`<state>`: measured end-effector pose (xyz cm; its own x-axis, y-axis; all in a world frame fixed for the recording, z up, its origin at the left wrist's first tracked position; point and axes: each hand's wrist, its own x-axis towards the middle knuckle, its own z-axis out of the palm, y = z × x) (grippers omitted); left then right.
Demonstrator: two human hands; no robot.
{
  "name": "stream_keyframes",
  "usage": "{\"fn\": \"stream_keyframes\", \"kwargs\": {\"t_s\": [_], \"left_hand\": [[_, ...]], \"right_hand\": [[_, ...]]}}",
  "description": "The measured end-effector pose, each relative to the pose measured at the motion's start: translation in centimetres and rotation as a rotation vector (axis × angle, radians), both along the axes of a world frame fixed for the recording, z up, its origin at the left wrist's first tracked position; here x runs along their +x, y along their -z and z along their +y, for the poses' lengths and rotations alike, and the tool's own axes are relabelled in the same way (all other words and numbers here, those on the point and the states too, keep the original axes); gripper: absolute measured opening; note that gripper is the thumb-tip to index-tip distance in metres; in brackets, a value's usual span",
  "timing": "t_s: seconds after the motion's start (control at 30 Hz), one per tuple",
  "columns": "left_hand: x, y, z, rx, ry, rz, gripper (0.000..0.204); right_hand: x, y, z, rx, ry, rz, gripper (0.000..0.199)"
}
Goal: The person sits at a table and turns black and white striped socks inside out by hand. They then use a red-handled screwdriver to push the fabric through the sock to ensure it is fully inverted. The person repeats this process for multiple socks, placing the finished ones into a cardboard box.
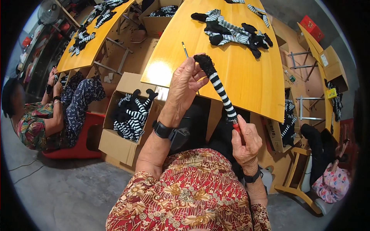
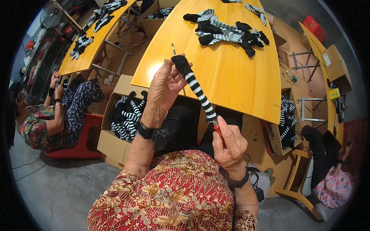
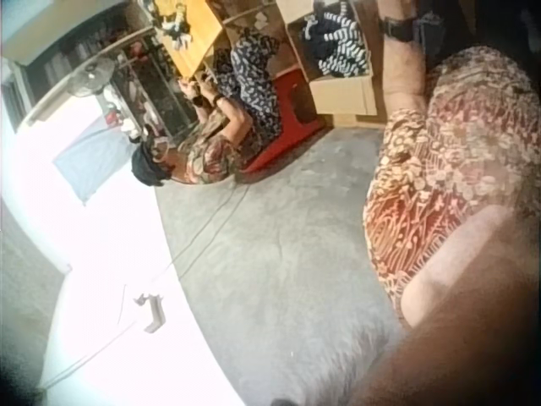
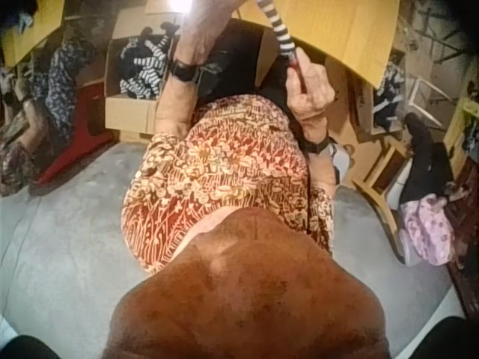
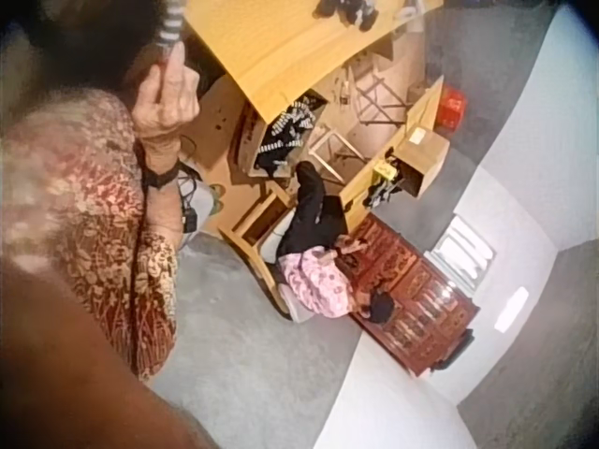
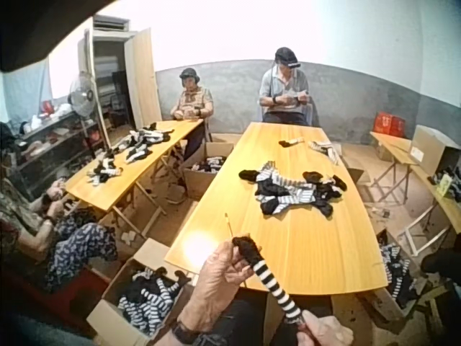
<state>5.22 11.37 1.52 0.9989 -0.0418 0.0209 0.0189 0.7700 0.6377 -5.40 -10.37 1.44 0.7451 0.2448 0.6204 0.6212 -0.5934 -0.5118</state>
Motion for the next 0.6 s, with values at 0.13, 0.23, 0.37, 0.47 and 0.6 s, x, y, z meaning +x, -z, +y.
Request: {"fn": "stream_keyframes", "kwargs": {"t_s": [0.13,0.23,0.37,0.47,0.6], "left_hand": [[0.3,1.2,0.5,0.02,-0.018,-0.022,0.019],[0.8,3.4,1.5,0.044,0.036,-0.059,0.024],[0.5,2.1,0.1,0.078,-0.115,-0.108,0.02],[0.2,1.7,-0.4,0.123,-0.193,-0.154,0.018],[-0.3,1.7,-1.2,0.24,-0.24,-0.192,0.017]], "right_hand": [[-0.3,0.1,-0.3,-0.005,-0.015,0.015,0.045],[-0.4,0.0,-0.6,-0.001,-0.027,0.022,0.047],[-0.9,-0.4,-0.7,0.294,-0.139,0.406,0.039],[-1.8,0.2,-1.1,0.836,-0.255,0.913,0.034],[-1.1,0.0,-1.3,1.081,-0.25,0.986,0.033]]}}
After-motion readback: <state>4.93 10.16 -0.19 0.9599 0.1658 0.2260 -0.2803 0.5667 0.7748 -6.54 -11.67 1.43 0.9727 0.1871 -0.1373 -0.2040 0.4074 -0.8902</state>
